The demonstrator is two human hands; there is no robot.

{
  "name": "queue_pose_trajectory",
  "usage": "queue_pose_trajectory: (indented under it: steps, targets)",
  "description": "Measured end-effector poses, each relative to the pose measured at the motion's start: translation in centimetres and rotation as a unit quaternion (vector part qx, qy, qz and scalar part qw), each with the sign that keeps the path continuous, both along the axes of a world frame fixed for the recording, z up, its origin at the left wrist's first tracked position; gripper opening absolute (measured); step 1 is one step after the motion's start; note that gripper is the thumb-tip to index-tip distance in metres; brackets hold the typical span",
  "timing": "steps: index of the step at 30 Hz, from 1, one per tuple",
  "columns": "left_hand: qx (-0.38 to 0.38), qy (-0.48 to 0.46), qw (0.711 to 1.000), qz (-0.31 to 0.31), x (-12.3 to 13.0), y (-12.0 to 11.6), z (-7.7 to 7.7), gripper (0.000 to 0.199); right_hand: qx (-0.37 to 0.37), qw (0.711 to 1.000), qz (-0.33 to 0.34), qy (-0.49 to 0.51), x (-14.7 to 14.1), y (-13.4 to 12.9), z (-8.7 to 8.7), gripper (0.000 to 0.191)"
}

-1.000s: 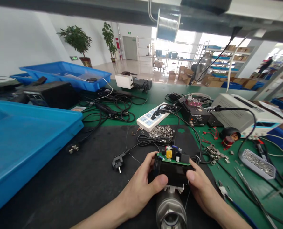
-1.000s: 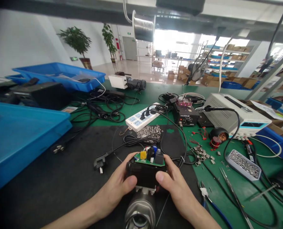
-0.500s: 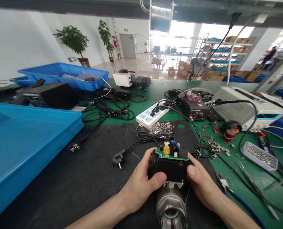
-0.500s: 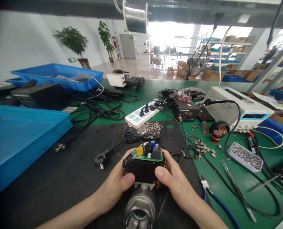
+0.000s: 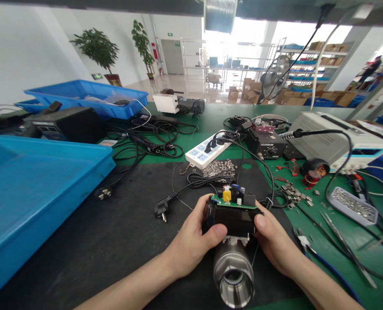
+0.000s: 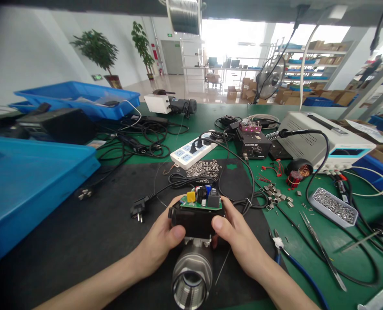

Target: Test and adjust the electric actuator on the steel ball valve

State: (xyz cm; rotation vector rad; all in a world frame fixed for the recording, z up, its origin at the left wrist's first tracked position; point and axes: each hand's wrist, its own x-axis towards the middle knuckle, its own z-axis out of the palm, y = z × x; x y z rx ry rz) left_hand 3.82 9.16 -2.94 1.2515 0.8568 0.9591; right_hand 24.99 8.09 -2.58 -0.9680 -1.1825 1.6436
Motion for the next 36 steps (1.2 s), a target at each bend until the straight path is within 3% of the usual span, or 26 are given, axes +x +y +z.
queue_pose_trajectory:
  steps: [8,12,36]
  targets:
    - [-0.016,-0.012,1.0,-0.009,0.1,0.2,-0.8,0.065,-0.072,0.995,-0.051,0.042,0.0,-0.1,-2.4,0.073]
    - [-0.015,-0.008,1.0,-0.005,0.2,0.4,-0.7,0.064,-0.085,0.993,-0.058,0.059,-0.4,0.1,-2.2,0.083]
    - [-0.016,-0.013,1.0,-0.01,0.2,0.5,-0.7,0.06,-0.065,0.994,-0.045,0.072,-0.2,0.2,-2.5,0.064]
